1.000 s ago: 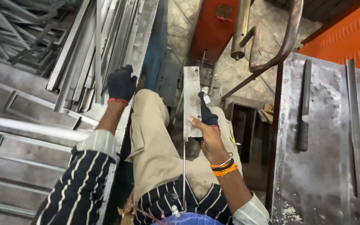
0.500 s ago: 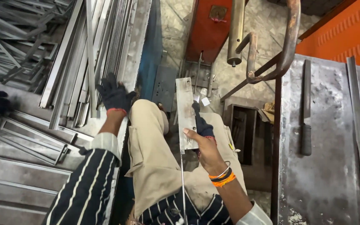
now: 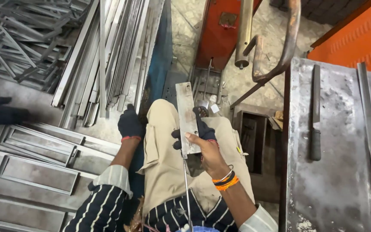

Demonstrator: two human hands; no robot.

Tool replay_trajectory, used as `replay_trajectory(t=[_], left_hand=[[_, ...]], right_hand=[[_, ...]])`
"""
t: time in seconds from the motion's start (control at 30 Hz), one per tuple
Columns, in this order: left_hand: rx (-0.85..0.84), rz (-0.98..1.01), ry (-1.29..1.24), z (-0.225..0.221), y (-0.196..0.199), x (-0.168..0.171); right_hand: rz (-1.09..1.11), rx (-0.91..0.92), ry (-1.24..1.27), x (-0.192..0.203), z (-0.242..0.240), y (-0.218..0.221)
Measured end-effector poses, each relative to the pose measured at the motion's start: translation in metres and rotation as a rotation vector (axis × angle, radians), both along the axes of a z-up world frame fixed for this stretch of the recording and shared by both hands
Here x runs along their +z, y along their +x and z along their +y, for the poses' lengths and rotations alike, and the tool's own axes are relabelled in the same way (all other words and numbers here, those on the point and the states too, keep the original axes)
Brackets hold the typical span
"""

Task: Assembling and welding metal frame components at a manual workstation on a production floor.

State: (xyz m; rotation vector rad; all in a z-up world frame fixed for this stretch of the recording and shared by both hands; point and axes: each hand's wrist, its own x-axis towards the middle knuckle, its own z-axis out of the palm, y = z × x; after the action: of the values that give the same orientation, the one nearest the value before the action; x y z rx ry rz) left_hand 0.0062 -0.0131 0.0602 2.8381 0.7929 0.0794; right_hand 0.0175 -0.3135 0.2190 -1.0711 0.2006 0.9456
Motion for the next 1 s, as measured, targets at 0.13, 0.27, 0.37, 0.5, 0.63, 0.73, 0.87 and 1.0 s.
replay_trajectory(t=[0.13,0.27,0.37,0.5,0.63,0.73,0.87,1.0], left_hand=[[0.192,-0.094,-0.261,0.027,0.022,-0.004],[-0.067,-0.126,-1.213,0.033,0.036,0.012],[0.145,-0.138,-1.751,-0.010,0.054,0.044],[0.196,-0.468,-1.660,-0.047,0.087,0.010],[0.122,-0.552,-1.637,-0.099,0.088,0.072],[0.110,-0.599,-1.576,-0.127,0.087,0.105],[0.030,-0.780,-1.258,-0.146,0.099,0.103],[-0.152,-0.935,-1.213,-0.161,0.090,0.100]], right_hand=[[-0.018,-0.005,0.066,0.003,-0.001,0.000],[-0.012,-0.100,0.144,-0.003,0.001,0.006],[-0.030,-0.212,0.085,-0.046,0.002,0.020],[-0.050,-0.339,0.011,-0.009,0.017,0.037],[-0.128,-0.405,-0.019,-0.010,0.024,0.066],[-0.223,-0.397,-0.078,-0.010,0.023,0.076],[-0.343,-0.285,-0.349,-0.009,0.025,0.079],[-0.554,-0.249,-0.661,-0.008,0.029,0.059]])
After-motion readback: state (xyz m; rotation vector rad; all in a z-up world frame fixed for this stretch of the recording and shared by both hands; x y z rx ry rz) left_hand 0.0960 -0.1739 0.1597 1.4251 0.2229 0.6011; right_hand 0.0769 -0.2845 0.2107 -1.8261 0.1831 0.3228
